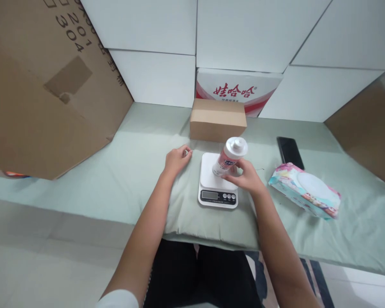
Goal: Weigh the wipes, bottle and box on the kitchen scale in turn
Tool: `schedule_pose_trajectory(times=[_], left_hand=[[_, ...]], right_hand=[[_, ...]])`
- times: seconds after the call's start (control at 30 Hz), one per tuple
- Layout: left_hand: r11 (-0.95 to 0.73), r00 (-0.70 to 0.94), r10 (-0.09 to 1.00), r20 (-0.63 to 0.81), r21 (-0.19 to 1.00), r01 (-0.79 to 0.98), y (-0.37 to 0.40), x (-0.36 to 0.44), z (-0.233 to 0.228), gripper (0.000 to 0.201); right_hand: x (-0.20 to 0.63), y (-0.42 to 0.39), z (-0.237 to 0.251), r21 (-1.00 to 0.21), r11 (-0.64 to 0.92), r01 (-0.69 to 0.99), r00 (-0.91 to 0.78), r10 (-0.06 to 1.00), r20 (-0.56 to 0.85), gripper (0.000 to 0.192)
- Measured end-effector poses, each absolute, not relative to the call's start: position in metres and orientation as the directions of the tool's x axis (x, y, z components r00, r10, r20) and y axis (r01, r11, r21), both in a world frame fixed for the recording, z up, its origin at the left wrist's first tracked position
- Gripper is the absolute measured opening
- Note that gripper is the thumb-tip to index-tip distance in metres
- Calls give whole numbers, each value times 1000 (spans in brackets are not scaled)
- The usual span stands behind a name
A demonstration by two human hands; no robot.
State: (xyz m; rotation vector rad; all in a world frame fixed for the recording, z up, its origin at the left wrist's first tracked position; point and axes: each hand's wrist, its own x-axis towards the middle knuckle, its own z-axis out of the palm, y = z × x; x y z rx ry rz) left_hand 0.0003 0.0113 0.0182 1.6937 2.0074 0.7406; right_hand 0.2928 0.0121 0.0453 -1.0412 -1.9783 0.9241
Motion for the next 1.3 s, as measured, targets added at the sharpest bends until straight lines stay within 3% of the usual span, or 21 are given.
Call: schedule_pose_trajectory(times=[0.07, 0.13, 0.23, 0.3, 0.4, 0.53, 0.7, 0.83, 1.0, 1.13, 1.3], left_hand=[[129, -190, 981, 26, 644, 754, 11, 0, 18, 22], [134, -201, 979, 26, 659, 740, 11, 0, 18, 23], [137, -205, 978, 22, 673, 727, 11, -1, 17, 23], [136, -206, 978, 23, 677, 724, 11, -1, 16, 22], [125, -206, 978, 35, 692, 711, 12, -2, 15, 21], [115, -208, 977, 48, 704, 701, 11, -3, 15, 21], [121, -210, 977, 43, 697, 707, 10, -3, 17, 21], [114, -200, 979, 47, 686, 719, 11, -2, 17, 21], [124, -201, 979, 45, 654, 747, 12, -2, 16, 21], [128, -208, 977, 45, 655, 744, 12, -2, 16, 20], [136, -217, 975, 45, 651, 747, 12, -2, 17, 21]], right_hand=[[301, 18, 42, -865, 423, 269, -319, 887, 335, 53], [306, 26, 35, -900, 398, 175, -110, 917, 384, 52], [308, 38, 20, -951, 299, 81, 198, 930, 309, 51], [307, 43, 11, -974, 228, 15, 284, 933, 223, 58], [306, 45, 4, -978, 206, -33, 286, 940, 189, 67], [304, 38, 6, -960, 275, 47, 192, 941, 279, 65], [300, 26, 13, -888, 437, 140, -14, 898, 440, 50], [294, 20, 21, -793, 594, 131, -217, 798, 562, 48], [279, 11, 30, -761, 598, 253, -348, 790, 505, 45], [275, 9, 27, -810, 531, 250, -311, 836, 452, 37], [297, 34, 17, -820, 463, 337, 118, 843, 524, 42]])
